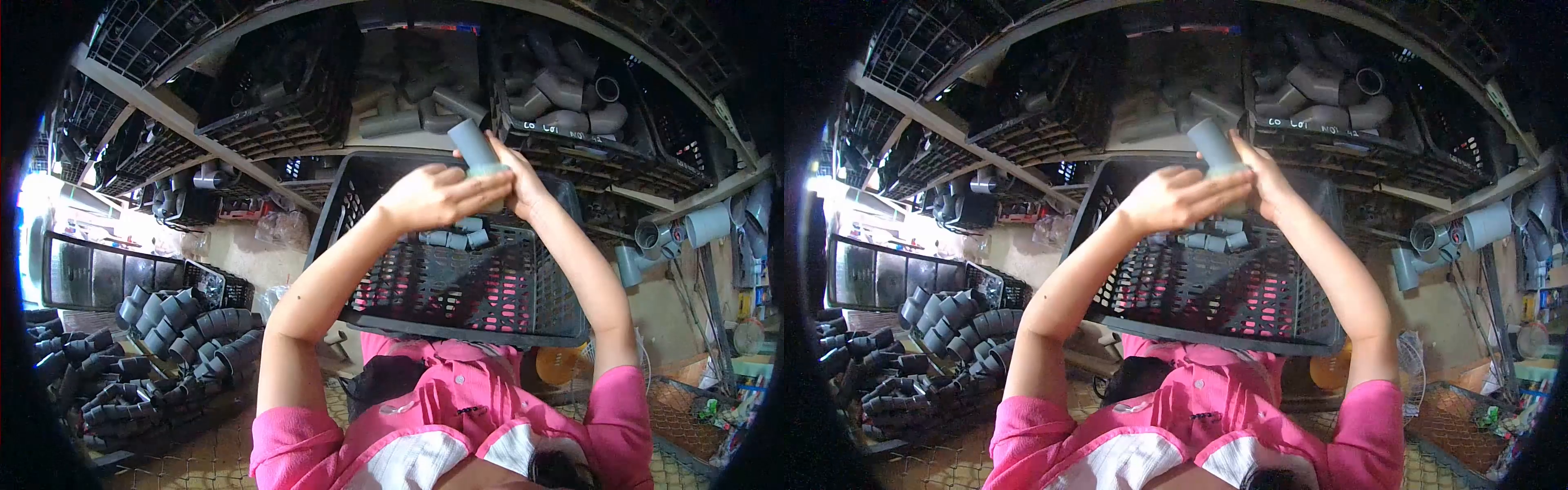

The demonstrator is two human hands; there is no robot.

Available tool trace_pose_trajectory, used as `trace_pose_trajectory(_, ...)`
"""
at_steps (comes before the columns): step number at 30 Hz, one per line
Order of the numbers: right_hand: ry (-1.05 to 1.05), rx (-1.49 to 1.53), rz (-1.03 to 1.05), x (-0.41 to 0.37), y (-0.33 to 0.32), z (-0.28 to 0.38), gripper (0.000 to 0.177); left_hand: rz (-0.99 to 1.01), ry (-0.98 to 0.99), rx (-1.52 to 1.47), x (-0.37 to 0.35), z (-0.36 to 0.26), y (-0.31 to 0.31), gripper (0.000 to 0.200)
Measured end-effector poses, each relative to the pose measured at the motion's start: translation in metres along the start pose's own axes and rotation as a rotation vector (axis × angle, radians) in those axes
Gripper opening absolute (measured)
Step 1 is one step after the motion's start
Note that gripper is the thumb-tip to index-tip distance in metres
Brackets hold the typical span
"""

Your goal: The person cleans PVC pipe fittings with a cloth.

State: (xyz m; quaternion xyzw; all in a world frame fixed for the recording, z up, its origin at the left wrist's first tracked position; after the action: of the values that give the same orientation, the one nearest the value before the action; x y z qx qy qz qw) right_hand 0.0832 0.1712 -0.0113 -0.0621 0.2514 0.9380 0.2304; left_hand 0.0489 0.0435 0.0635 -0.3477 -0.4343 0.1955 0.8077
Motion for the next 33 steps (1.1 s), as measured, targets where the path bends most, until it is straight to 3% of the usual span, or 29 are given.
trace_pose_trajectory(2,0.038,-0.011,-0.141,-0.004,-0.002,0.003,0.059,0.030,-0.230,-0.058,-0.006,0.024,0.003,0.060)
trace_pose_trajectory(3,0.005,-0.040,-0.174,-0.007,0.000,0.011,0.071,0.017,-0.333,-0.055,-0.009,0.034,0.005,0.061)
trace_pose_trajectory(4,0.000,-0.054,-0.143,-0.006,0.002,0.010,0.071,0.003,-0.437,-0.049,-0.013,0.043,0.005,0.062)
trace_pose_trajectory(10,0.012,-0.125,-0.024,-0.001,0.000,0.007,0.071,0.044,0.028,0.062,0.000,-0.006,-0.003,0.062)
trace_pose_trajectory(12,0.007,-0.085,-0.037,-0.004,0.003,0.012,0.064,-0.081,-0.060,0.037,-0.001,0.007,-0.003,0.062)
trace_pose_trajectory(13,-0.004,-0.067,-0.071,-0.007,0.008,0.017,0.063,-0.008,-0.131,0.070,-0.003,0.015,-0.003,0.062)
trace_pose_trajectory(16,-0.022,-0.083,-0.116,-0.004,-0.001,0.012,0.057,-0.036,-0.399,0.085,-0.009,0.042,-0.003,0.065)
trace_pose_trajectory(19,-0.014,-0.053,-0.142,-0.011,0.012,0.014,0.058,-0.057,-0.274,0.007,-0.012,0.025,0.000,0.064)
trace_pose_trajectory(22,0.104,-0.153,-0.117,-0.002,-0.009,0.003,0.068,0.055,-0.058,-0.036,-0.004,0.001,0.001,0.061)
trace_pose_trajectory(23,0.067,-0.138,-0.125,-0.001,-0.011,0.004,0.067,0.000,-0.051,-0.012,-0.003,0.003,0.001,0.060)
trace_pose_trajectory(27,-0.024,-0.146,-0.074,-0.003,-0.001,0.010,0.064,-0.053,-0.364,-0.060,-0.013,0.039,-0.002,0.061)
trace_pose_trajectory(33,0.013,-0.154,0.069,-0.002,0.005,0.006,0.058,0.001,-0.033,-0.018,-0.006,-0.004,0.001,0.054)
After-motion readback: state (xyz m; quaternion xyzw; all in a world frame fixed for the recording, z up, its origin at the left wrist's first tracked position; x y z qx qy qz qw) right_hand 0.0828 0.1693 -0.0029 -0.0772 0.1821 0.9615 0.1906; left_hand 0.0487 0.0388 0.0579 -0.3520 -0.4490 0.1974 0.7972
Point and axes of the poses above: each hand's wrist, its own x-axis towards the middle knuckle, its own y-axis out of the palm, z = x × y, the point moved 7 cm from there along x, towards the middle knuckle, and after that the axes turned 1 degree about x, right-handed, at the moved point
